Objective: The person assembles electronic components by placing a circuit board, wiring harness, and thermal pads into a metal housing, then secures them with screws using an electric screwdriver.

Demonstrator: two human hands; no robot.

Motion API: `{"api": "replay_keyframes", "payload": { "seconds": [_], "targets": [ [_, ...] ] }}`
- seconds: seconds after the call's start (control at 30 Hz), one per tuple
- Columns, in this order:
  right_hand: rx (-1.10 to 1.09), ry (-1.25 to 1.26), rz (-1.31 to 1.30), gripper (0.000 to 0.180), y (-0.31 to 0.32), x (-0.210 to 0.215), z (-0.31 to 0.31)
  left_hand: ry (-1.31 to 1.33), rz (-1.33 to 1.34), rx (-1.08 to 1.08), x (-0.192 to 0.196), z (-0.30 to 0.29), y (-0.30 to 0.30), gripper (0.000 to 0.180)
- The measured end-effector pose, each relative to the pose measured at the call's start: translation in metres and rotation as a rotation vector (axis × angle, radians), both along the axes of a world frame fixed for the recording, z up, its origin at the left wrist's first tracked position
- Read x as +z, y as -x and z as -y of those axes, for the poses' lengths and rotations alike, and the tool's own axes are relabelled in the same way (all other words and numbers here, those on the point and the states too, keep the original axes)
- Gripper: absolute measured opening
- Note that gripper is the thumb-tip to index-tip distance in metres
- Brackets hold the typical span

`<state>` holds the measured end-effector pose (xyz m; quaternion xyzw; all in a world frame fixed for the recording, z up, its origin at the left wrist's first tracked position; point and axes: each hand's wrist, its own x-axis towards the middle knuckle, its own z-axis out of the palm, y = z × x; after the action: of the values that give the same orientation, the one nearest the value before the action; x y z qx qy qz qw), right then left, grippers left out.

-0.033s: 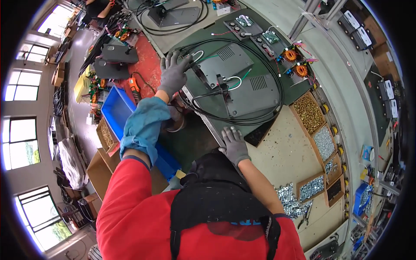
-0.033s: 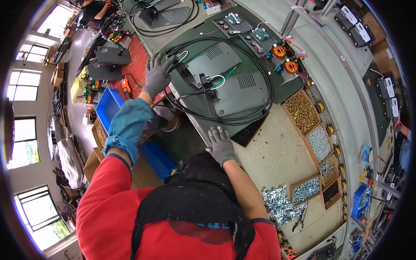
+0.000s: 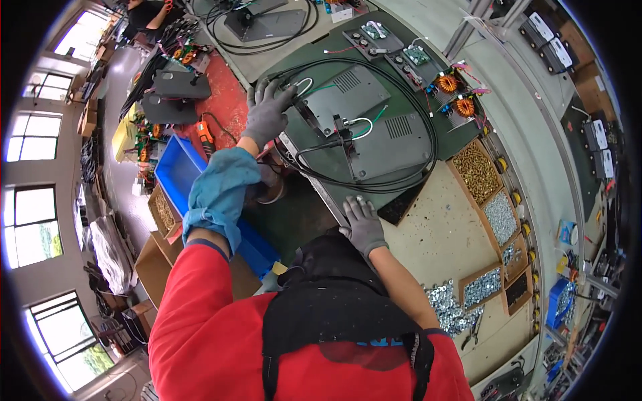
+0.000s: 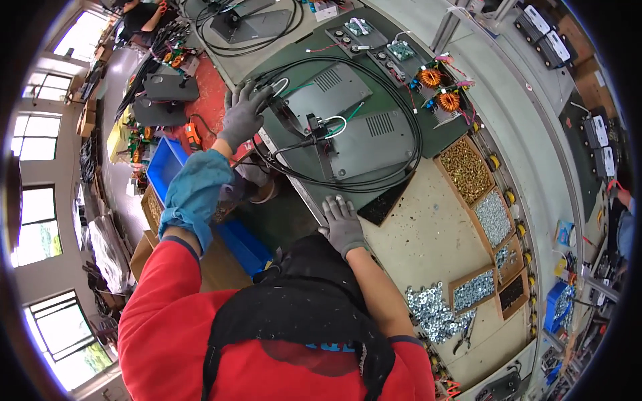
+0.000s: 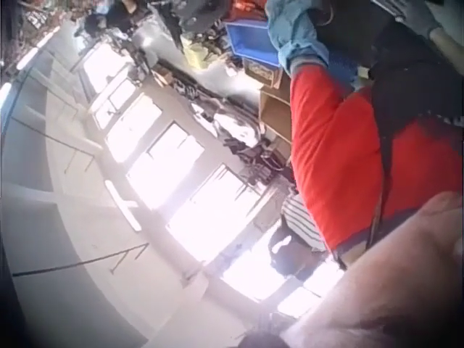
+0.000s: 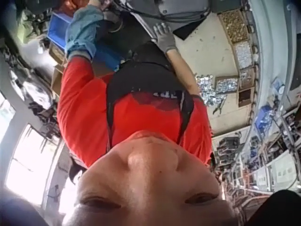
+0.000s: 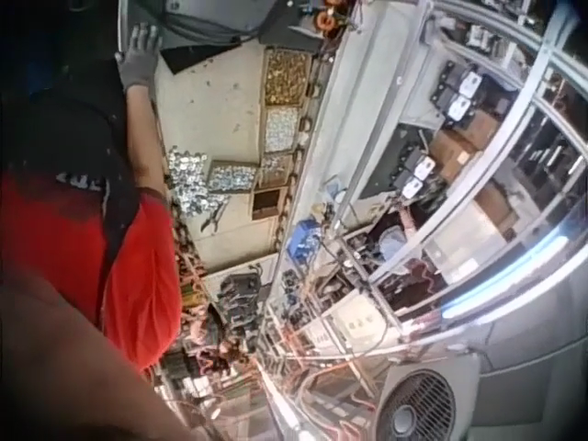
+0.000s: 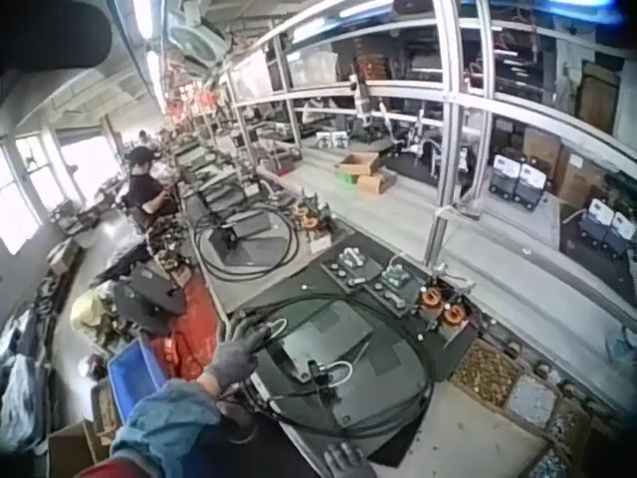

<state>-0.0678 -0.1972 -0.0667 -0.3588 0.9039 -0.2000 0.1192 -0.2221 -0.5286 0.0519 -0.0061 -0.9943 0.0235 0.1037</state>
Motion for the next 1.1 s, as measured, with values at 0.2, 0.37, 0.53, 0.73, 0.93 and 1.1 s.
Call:
{"api": "replay_keyframes", "payload": {
  "seconds": [0.2, 0.37, 0.53, 0.73, 0.93, 1.1],
  "targets": [
    [-0.035, -0.049, -0.014, 0.069, -0.014, -0.008, -0.018, -0.174, 0.133, -0.172, -0.008, 0.0, 0.013, 0.051],
    [-0.05, -0.158, 0.022, 0.064, -0.058, -0.01, -0.064, -0.27, 0.196, -0.177, 0.003, -0.05, -0.023, 0.037],
    [-0.24, -0.116, 0.147, 0.046, -0.101, 0.013, -0.134, -0.243, 0.141, -0.476, -0.002, -0.11, -0.058, 0.044],
    [-1.165, 0.221, -0.133, 0.038, -0.111, 0.091, -0.196, -0.375, 0.289, -0.567, 0.001, -0.19, -0.093, 0.043],
    [-0.901, -0.027, 0.078, 0.053, -0.092, 0.161, -0.174, -0.394, 0.408, -0.61, -0.001, -0.262, -0.122, 0.034],
    [-0.917, -0.199, 0.32, 0.061, -0.124, 0.127, -0.212, -0.418, 0.584, -0.635, 0.008, -0.286, -0.126, 0.042]
  ]
}}
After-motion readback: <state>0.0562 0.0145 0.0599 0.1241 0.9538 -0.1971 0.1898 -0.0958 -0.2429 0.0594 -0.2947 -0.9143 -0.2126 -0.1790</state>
